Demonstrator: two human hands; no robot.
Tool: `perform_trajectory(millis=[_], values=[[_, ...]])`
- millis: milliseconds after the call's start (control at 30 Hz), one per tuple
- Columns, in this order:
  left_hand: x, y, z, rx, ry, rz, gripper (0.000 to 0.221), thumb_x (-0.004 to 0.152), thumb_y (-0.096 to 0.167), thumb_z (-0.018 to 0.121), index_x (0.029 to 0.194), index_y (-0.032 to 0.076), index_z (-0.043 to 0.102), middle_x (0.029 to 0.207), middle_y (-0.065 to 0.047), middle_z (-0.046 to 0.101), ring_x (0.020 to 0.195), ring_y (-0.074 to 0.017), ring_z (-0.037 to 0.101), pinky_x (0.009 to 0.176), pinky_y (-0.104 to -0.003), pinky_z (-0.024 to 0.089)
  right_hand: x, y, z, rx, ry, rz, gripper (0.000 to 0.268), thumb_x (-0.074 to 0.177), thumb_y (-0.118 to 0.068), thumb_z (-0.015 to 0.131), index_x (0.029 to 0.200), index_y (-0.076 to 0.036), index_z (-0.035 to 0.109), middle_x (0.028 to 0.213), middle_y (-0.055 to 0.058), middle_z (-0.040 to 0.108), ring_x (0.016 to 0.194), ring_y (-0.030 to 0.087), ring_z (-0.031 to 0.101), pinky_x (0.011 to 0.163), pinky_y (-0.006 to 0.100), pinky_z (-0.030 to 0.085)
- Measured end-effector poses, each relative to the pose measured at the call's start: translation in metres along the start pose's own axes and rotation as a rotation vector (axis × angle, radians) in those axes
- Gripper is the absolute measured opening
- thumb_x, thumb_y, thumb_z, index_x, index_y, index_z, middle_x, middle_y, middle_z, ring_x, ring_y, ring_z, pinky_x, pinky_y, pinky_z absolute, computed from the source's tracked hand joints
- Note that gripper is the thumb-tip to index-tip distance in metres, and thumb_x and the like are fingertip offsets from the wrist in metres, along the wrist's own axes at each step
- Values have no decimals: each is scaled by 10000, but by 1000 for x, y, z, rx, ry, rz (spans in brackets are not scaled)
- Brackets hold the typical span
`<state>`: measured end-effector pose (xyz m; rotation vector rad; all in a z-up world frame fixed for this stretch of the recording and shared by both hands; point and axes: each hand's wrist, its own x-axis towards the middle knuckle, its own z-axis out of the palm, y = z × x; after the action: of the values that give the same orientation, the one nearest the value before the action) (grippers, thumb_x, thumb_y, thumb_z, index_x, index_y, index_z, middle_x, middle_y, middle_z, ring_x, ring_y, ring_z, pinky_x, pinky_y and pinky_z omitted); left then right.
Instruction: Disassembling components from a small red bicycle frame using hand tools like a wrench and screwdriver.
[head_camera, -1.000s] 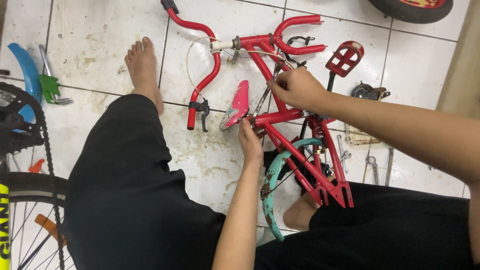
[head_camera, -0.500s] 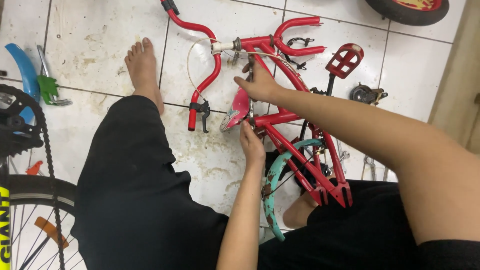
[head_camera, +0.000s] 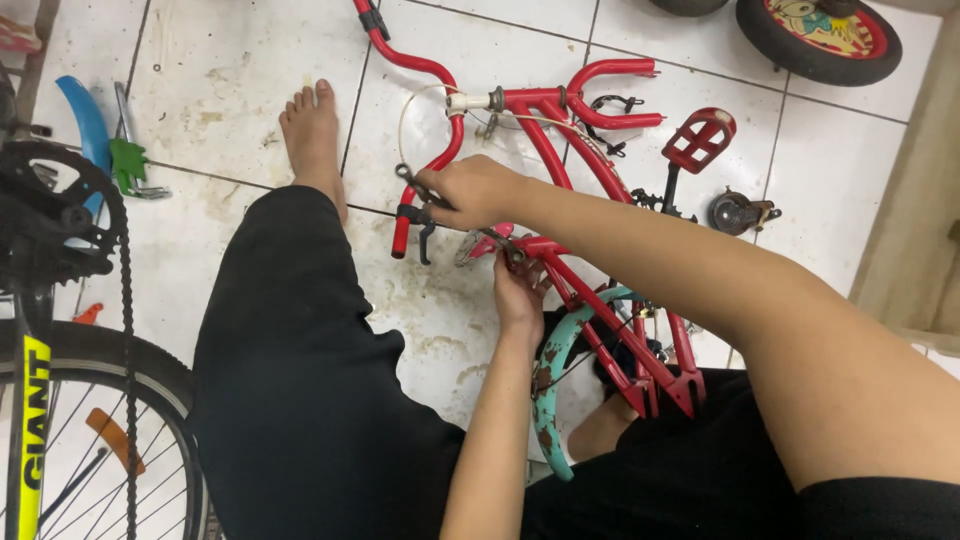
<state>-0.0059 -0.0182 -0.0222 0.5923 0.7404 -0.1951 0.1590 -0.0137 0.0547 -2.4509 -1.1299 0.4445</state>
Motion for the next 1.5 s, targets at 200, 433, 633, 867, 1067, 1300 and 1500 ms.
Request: perform_trajectory(millis=[200,433,633,867,1067,1300,1500], values=[[8,-6,-7,-15,-33,-72,418,1019,640,405,964,248,539,953,42,656,932,-203,681,766,-384,514,-10,-37,-5,-250,149,-419,237,892,-321,664,1028,-136,608,817,109,693,835,322,712,726,466,498],[14,-7,-23,-1,-35,-47,417,1004,591,493,988,179,558,960,-25,669,921,-240,692,766,-416,542,-45,-73,2,-451,303,-551,113,880,-290,680,870,-192,626,778,-10,570,759,212,626,693,387,425],[31,3,-38,27,-16,-21,408,989,514,587,1020,108,608,949,-88,690,891,-262,710,757,-429,584,-93,-87,16,-509,304,-563,125,925,-301,570,803,-273,563,610,-71,565,587,158,602,657,365,450],[32,-3,-39,69,-23,-40,410,971,424,697,1057,24,667,937,-162,714,856,-287,731,747,-443,633,-162,-120,-42,19,-127,-180,80,917,-258,610,901,-194,655,710,46,717,741,319,728,643,452,571],[0,17,-13,-3,-29,-132,328,1009,350,653,1057,41,554,902,-61,645,806,-187,708,726,-351,644,-202,-117,-25,374,-158,232,265,889,-442,692,1054,-261,791,836,41,802,872,283,768,753,405,614],[-10,19,-8,-89,-21,-93,297,988,394,683,899,154,533,821,9,638,835,-164,699,817,-363,585,-225,-112,-59,349,-245,751,283,768,-172,773,1040,-196,698,830,47,775,800,228,778,719,359,621],[-5,0,-29,-180,-41,-130,145,951,296,688,900,175,626,910,14,700,915,-154,715,852,-365,586,-231,-43,-74,347,-201,776,500,803,-152,738,1290,-168,624,948,128,793,889,295,774,812,411,602]])
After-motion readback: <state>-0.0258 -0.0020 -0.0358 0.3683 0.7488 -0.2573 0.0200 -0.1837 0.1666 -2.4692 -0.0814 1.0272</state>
